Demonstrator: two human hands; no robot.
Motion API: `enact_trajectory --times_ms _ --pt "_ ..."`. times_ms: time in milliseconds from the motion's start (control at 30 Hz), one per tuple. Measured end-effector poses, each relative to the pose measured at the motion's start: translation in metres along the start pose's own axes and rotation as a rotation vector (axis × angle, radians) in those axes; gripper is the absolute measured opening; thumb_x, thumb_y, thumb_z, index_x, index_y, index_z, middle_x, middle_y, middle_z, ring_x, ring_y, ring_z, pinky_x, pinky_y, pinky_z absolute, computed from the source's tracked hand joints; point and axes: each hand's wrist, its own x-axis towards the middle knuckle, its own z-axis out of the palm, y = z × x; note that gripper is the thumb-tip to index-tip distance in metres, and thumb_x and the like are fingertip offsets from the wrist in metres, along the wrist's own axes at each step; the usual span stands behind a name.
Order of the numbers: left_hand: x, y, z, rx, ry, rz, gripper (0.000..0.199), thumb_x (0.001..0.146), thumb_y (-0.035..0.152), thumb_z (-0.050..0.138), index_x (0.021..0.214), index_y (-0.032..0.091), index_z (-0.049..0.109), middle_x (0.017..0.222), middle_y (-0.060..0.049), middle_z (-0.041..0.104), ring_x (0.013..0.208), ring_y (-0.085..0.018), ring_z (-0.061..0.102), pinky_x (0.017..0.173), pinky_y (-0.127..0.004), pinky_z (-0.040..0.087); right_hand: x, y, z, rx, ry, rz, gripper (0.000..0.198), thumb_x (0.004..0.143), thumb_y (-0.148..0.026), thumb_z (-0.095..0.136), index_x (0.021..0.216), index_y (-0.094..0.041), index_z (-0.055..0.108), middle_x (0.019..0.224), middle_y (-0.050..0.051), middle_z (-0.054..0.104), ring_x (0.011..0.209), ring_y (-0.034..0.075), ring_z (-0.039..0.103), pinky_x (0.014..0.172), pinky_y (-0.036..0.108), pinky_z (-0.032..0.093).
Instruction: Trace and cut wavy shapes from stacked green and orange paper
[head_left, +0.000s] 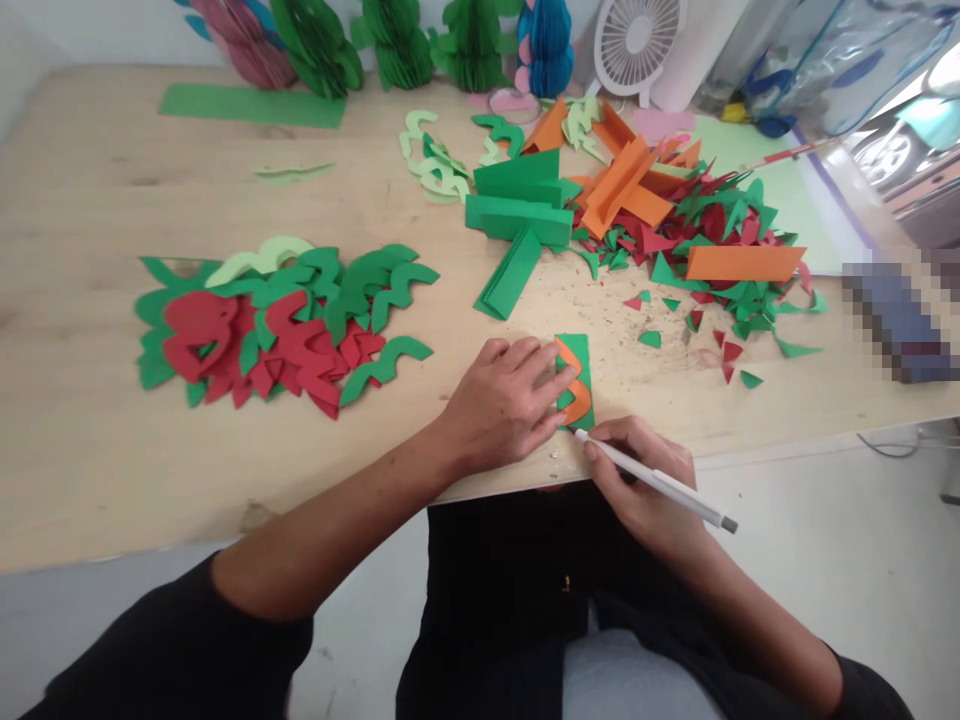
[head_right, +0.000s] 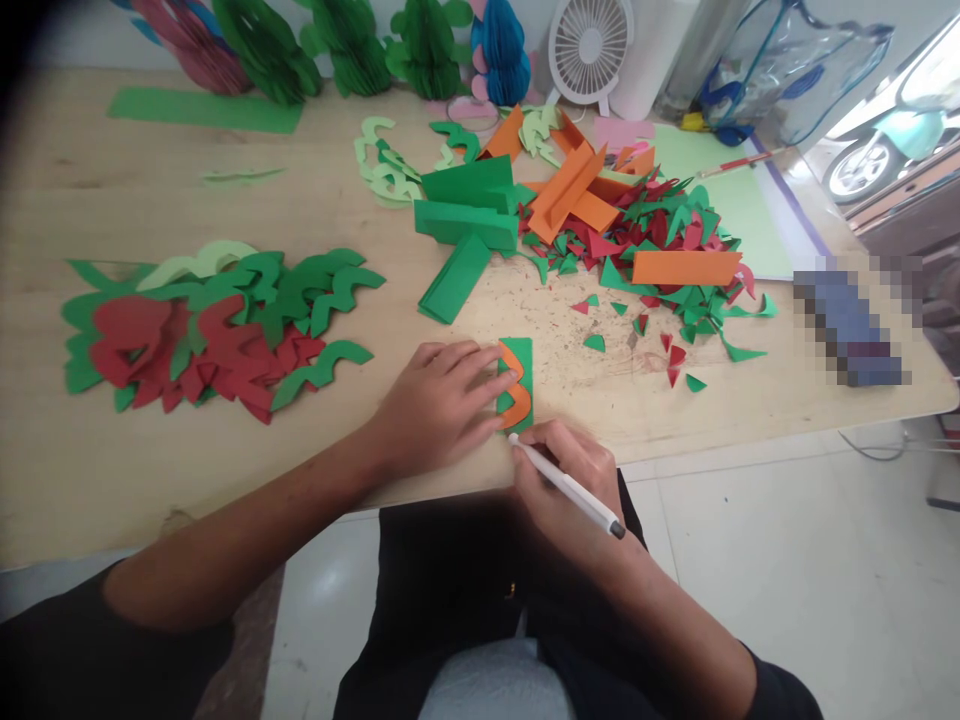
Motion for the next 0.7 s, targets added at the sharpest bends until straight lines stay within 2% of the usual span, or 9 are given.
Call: enact_trajectory --times_ms 133,367,700 --pt "-0.0003 0.0000 0.0002 0.004 -0.004 0.002 0.038 0.093 0.037 0.051 0.123 0.017 0.063 0.126 -0.014 0.062 0.112 -0.032 0.054 0.086 -0.046 0.042 -0.0005 -0.0024 0.0029 0.005 0.000 -0.014 0.007 0.085 -0.018 0.059 0.080 -0.021 0.063 0.067 -0.001 0.071 0.052 0.011 0.062 0.051 0.021 0.046" --pt "0.0001 0.0004 -0.0001 0.009 -0.002 -0.003 0.037 0.094 0.037 0.050 0.123 0.017 0.062 0.126 -0.014 0.062 0.112 -0.031 0.054 0.086 -0.046 0.042 -0.0011 -0.0019 0.0064 -0.007 -0.004 -0.026 0.008 0.085 -0.018 0.058 0.081 -0.021 0.064 0.064 -0.002 0.069 0.047 0.010 0.057 0.049 0.021 0.045" --pt "0.0004 0.0000 0.0001 0.002 0.010 0.000 0.036 0.094 0.037 0.050 0.122 0.017 0.063 0.127 -0.014 0.062 0.112 -0.031 0.054 0.086 -0.046 0.042 -0.0018 -0.0022 0.0045 0.013 0.009 -0.033 0.008 0.086 -0.017 0.059 0.081 -0.022 0.062 0.069 -0.001 0.072 0.052 0.011 0.062 0.051 0.021 0.047"
